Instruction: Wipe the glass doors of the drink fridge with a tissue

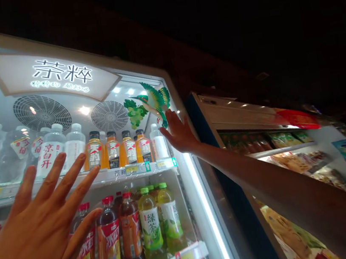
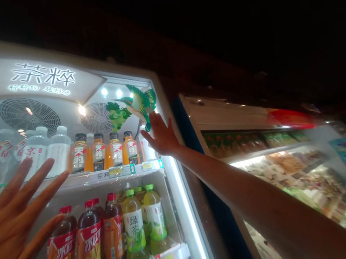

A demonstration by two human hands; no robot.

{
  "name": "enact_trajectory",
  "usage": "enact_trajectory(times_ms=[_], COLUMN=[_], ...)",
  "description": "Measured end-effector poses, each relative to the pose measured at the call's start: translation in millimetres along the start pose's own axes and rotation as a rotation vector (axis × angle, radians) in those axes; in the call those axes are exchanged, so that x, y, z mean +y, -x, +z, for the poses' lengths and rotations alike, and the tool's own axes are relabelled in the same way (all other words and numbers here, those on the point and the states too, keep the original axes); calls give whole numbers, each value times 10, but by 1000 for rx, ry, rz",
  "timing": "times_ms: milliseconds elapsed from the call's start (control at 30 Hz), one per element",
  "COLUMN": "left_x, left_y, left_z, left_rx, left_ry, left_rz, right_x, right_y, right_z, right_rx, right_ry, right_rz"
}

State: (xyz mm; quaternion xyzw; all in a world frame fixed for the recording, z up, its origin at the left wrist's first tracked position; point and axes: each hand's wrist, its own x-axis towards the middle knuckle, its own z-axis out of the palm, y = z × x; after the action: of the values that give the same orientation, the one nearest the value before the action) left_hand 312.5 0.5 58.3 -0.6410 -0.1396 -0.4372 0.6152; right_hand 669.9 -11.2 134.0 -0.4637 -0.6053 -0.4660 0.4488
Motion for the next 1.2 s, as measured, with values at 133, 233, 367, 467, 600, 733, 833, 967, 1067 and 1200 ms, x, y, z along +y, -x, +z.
enact_trajectory(times_ms=[133, 233, 367, 467, 600, 733, 833, 967, 1067, 1200], left_x=[-93, -226, -544, -876, -1331, -1745, -2047, -2403, -2624, -2875], left_y=[-20, -17, 51, 135, 275, 462, 627, 863, 1055, 1340], left_z=[7, -11, -27, -62, -200, -386, -511, -715, -889, -1037], left_rx=[13, 11, 25, 5, -10, -47, -41, -72, -140, -152], left_ry=[5, -6, -57, -90, -133, -153, -165, -206, -218, -241], left_rz=[-11, -24, -9, -9, -31, -85, -105, -121, -155, -147], right_x=[-47, -83, -184, -582, -1105, -1504, -1930, -2441, -2898, -3702], right_y=[-125, -320, -797, -1085, -1375, -1648, -1814, -2041, -2058, -1937], right_z=[-2, -60, -102, -9, 32, 60, 180, 269, 345, 496], right_rx=[-45, -30, 130, 114, 69, 120, 75, 60, 64, 22], right_ry=[1, 6, -13, -22, -9, -21, -19, -14, -18, -59], right_rz=[-188, -214, 64, -66, -149, -2, -193, -232, -172, -675])
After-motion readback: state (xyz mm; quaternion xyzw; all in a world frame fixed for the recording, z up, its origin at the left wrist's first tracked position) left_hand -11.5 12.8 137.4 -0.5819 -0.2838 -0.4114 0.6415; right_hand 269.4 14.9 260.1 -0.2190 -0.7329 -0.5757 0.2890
